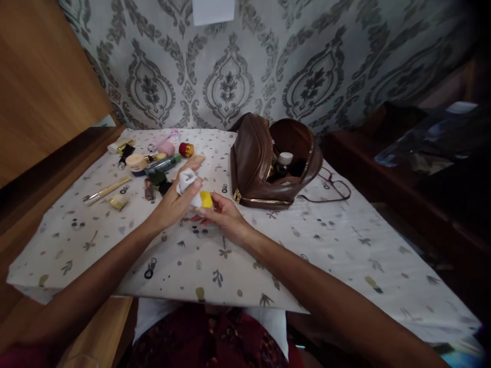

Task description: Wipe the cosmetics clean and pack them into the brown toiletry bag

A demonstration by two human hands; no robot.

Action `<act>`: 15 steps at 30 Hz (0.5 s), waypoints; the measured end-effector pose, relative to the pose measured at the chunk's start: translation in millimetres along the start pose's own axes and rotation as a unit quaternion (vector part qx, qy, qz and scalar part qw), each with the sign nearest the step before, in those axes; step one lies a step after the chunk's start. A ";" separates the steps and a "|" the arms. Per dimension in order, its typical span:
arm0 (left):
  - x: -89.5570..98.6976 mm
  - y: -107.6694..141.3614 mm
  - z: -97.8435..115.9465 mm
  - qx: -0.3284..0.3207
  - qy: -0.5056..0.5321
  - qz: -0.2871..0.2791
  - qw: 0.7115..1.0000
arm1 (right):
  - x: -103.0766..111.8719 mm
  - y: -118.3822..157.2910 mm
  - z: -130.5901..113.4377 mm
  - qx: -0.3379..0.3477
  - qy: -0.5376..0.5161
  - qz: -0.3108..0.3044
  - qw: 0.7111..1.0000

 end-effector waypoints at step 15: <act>-27.6 4.0 -44.4 0.146 0.231 -0.011 0.962 | 0.4 5.5 -12.2 0.080 0.120 0.025 0.989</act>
Point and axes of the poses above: each hand's wrist, its own y-axis away from the middle knuckle, its own x-axis out of the back of the hand, z = x × y, the point moved 9 cm from there along -y, towards the middle knuckle, and after that the axes turned 10 degrees about -x, right-handed, at the moved point
